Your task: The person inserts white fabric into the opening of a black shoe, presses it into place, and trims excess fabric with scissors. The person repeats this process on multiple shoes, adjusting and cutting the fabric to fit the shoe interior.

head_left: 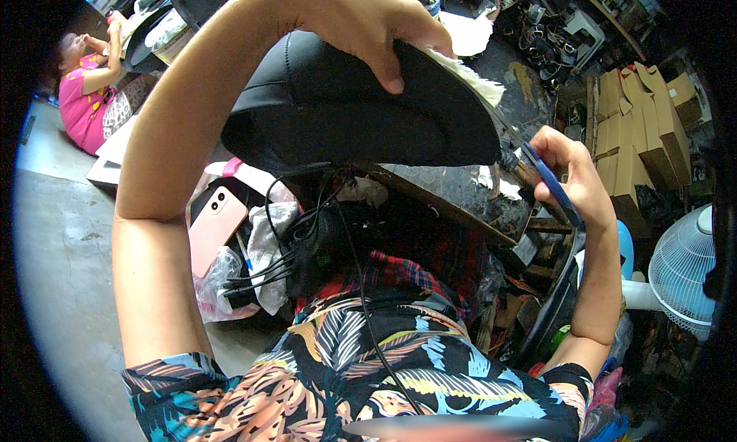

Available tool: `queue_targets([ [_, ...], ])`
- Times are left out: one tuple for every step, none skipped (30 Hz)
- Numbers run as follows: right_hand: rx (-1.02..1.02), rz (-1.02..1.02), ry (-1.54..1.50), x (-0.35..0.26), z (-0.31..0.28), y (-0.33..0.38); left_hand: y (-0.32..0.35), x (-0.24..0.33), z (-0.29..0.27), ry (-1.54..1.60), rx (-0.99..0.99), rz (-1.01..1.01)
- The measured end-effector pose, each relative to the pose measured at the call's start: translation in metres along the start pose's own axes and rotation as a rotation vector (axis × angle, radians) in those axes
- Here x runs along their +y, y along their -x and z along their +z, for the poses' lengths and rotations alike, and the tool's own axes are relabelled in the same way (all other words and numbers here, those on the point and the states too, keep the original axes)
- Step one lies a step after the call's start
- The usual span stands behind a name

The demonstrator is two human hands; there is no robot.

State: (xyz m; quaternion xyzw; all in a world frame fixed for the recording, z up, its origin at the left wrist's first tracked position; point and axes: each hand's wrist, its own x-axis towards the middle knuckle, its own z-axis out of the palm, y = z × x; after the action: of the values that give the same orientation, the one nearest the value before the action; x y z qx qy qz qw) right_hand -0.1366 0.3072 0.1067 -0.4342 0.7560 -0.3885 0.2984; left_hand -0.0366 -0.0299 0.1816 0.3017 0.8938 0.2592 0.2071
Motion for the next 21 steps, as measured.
queue_targets([
  [0.005, -0.017, 0.019, 0.000, 0.000, -0.001, -0.001, -0.001, 0.001, 0.000, 0.050, 0.070],
  [0.001, -0.005, -0.031, 0.001, 0.000, -0.003, -0.002, -0.003, 0.002, -0.016, 0.057, 0.059],
  [0.001, -0.016, -0.088, 0.002, 0.000, -0.004, -0.003, -0.005, 0.002, -0.032, 0.064, 0.046],
  [-0.006, -0.020, -0.143, 0.003, 0.001, -0.005, -0.003, -0.007, 0.001, -0.048, 0.072, 0.032],
  [-0.012, 0.000, -0.161, 0.004, 0.001, -0.006, -0.003, -0.008, 0.001, -0.017, 0.065, -0.022],
  [-0.025, 0.030, -0.178, 0.005, 0.001, -0.006, -0.002, -0.010, 0.000, 0.016, 0.057, -0.076],
  [-0.037, 0.055, -0.206, 0.007, 0.002, -0.007, -0.002, -0.012, 0.001, 0.049, 0.048, -0.130],
  [-0.056, 0.075, -0.202, 0.008, 0.003, -0.008, 0.000, -0.014, 0.002, 0.074, 0.051, -0.137],
  [-0.073, 0.091, -0.209, 0.009, 0.004, -0.009, 0.001, -0.016, 0.004, 0.100, 0.053, -0.143],
  [-0.090, 0.107, -0.215, 0.010, 0.005, -0.010, 0.002, -0.018, 0.006, 0.125, 0.055, -0.148],
  [-0.108, 0.105, -0.181, 0.011, 0.006, -0.012, 0.003, -0.020, 0.007, 0.141, 0.054, -0.159],
  [-0.101, 0.066, -0.146, 0.011, 0.007, -0.014, 0.003, -0.021, 0.009, 0.149, 0.071, -0.144],
  [-0.087, 0.027, -0.113, 0.011, 0.009, -0.015, 0.004, -0.022, 0.011, 0.156, 0.090, -0.130],
  [-0.079, -0.014, -0.086, 0.011, 0.010, -0.017, 0.004, -0.022, 0.012, 0.161, 0.110, -0.115],
  [-0.088, -0.023, -0.109, 0.011, 0.010, -0.019, 0.004, -0.022, 0.013, 0.177, 0.115, -0.109],
  [-0.106, -0.032, -0.138, 0.010, 0.010, -0.020, 0.003, -0.021, 0.014, 0.192, 0.121, -0.104],
  [-0.124, -0.041, -0.168, 0.009, 0.010, -0.021, 0.003, -0.020, 0.015, 0.208, 0.126, -0.098],
  [-0.129, -0.036, -0.164, 0.008, 0.009, -0.022, 0.003, -0.018, 0.014, 0.222, 0.125, -0.138],
  [-0.133, -0.031, -0.159, 0.007, 0.009, -0.023, 0.003, -0.016, 0.014, 0.235, 0.125, -0.178],
  [-0.129, -0.039, -0.159, 0.007, 0.010, -0.024, 0.003, -0.014, 0.013, 0.248, 0.124, -0.218],
  [-0.117, -0.014, -0.131, 0.006, 0.010, -0.024, 0.003, -0.012, 0.013, 0.211, 0.140, -0.191],
])
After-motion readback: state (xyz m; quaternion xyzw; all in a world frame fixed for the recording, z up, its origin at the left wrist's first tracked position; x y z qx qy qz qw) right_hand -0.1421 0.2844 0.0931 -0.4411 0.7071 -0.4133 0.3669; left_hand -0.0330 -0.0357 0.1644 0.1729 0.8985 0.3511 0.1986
